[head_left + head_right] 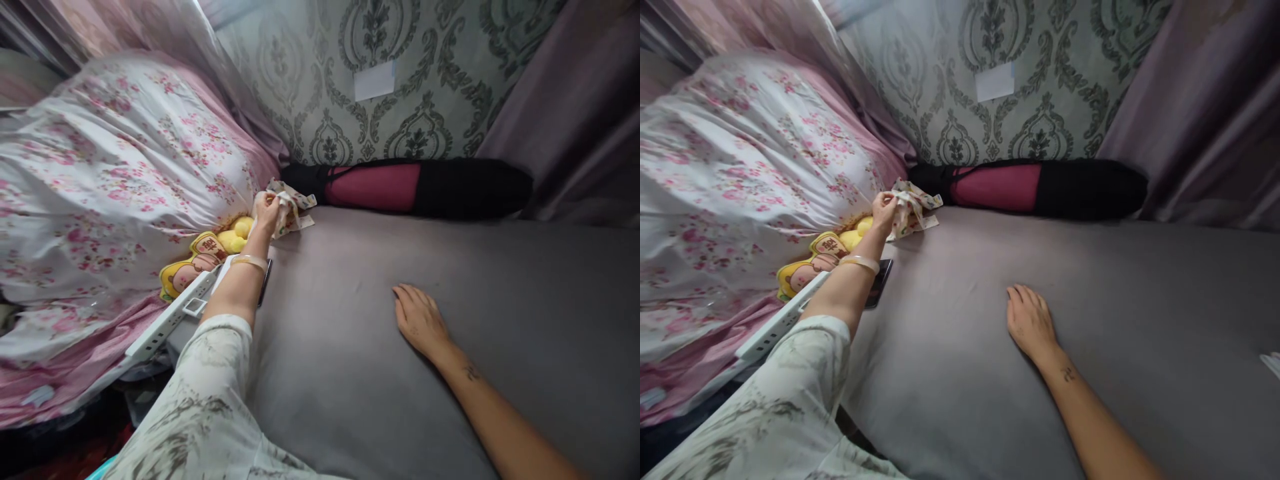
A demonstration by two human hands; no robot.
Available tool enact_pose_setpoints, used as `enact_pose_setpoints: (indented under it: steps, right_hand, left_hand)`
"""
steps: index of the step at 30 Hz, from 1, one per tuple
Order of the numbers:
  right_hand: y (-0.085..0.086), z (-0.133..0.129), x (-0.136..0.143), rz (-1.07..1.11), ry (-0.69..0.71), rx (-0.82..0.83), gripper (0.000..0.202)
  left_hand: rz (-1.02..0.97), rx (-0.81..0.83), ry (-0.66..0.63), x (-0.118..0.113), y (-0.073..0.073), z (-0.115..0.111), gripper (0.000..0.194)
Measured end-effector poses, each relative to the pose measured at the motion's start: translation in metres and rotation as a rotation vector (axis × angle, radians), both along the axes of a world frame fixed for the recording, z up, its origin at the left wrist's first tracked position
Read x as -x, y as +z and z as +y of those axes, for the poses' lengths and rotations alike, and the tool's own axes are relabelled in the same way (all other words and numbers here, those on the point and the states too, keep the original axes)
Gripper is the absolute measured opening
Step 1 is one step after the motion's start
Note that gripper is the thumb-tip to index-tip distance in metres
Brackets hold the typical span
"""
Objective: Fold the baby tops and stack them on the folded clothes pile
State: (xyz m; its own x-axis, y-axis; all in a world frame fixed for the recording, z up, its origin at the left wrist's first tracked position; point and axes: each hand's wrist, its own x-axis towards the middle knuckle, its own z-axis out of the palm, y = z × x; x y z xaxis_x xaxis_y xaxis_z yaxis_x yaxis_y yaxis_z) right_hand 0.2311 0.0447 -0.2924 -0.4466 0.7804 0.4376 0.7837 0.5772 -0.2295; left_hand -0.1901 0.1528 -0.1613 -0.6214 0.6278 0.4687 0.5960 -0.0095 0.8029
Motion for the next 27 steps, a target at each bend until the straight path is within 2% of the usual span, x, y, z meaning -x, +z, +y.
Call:
enact_pose_setpoints:
  steps: [3,6,8,13,16,18,20,22,25,27]
  right_hand:
    - [0.001,0.0,-0.002,0.02,0.021,0.015,0.041]
    - [0.002,0.0,-0.002,0.099,0.027,0.058,0.042]
    - [0.005,0.0,-0.001,0.187,-0.003,0.08,0.043]
    - [0.02,-0.002,0.001,0.434,-0.061,0.023,0.05]
    - [0.028,-0.002,0.0,0.497,-0.044,-0.051,0.057]
    - [0.032,-0.003,-0.002,0.517,0.018,-0.064,0.052]
    - [0.034,-0.004,-0.004,0.53,0.098,-0.041,0.041]
    - [0.035,-0.005,-0.005,0.533,0.162,0.003,0.032]
    - [0.038,-0.006,-0.007,0.531,0.145,0.043,0.025]
    - [0.041,-0.005,-0.009,0.541,0.073,0.034,0.021]
  left_hand:
    - [-0.103,-0.103,-0.21,-0.047,0.015,0.001,0.006]
    - [-0.157,-0.137,-0.452,-0.098,0.016,-0.01,0.007]
    - [-0.178,-0.112,-0.6,-0.131,0.008,-0.021,0.012]
    - [-0.278,0.046,-0.907,-0.204,-0.026,-0.057,0.029]
    - [-0.294,0.105,-1.111,-0.238,-0.041,-0.081,0.034]
    - [-0.249,0.147,-1.21,-0.254,-0.044,-0.097,0.033]
    - [-0.162,0.189,-1.246,-0.262,-0.043,-0.112,0.031]
    - [-0.058,0.211,-1.214,-0.261,-0.038,-0.128,0.028]
    - [0.048,0.201,-1.074,-0.244,-0.035,-0.148,0.027]
    - [0.08,0.175,-0.921,-0.223,-0.041,-0.16,0.027]
